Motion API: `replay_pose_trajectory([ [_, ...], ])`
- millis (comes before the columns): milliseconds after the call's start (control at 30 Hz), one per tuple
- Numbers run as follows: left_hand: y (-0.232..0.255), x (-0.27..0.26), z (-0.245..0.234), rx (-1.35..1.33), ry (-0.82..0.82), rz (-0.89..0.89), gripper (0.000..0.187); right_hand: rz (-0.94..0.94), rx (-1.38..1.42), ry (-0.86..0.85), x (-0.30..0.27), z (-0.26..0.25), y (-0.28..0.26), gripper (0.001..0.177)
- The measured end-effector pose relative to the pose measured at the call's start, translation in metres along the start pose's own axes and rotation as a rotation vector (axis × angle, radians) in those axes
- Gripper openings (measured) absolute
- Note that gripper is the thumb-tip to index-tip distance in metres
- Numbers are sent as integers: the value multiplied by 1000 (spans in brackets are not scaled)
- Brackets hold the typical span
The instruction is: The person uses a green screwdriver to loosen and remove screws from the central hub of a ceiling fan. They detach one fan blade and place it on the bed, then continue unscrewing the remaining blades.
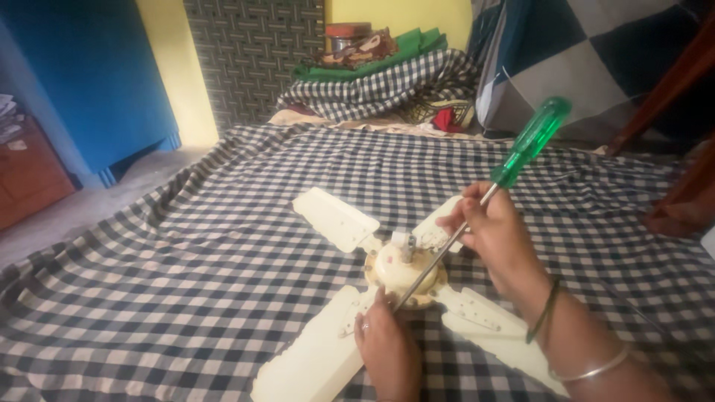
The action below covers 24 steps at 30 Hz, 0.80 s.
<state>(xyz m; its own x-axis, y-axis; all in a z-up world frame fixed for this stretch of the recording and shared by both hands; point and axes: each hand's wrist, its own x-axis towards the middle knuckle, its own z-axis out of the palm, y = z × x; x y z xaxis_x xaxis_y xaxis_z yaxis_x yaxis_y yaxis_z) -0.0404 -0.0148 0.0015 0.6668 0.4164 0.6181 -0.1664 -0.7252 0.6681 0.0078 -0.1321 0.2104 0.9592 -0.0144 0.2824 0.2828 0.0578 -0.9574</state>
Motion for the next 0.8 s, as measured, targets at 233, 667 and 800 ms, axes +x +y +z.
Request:
replay_pose_trajectory([
  [233, 1, 6, 0, 37, -104, -175, 59, -98, -362, 2, -6, 2, -17, 12],
  [667, 11, 15, -7, -8, -126, -303, 58, -292, -317, -70, 10, 32, 0, 14],
  [800, 11, 14, -7, -25, -155, -320, 57, -252, -371, -57, 9, 37, -1, 15],
])
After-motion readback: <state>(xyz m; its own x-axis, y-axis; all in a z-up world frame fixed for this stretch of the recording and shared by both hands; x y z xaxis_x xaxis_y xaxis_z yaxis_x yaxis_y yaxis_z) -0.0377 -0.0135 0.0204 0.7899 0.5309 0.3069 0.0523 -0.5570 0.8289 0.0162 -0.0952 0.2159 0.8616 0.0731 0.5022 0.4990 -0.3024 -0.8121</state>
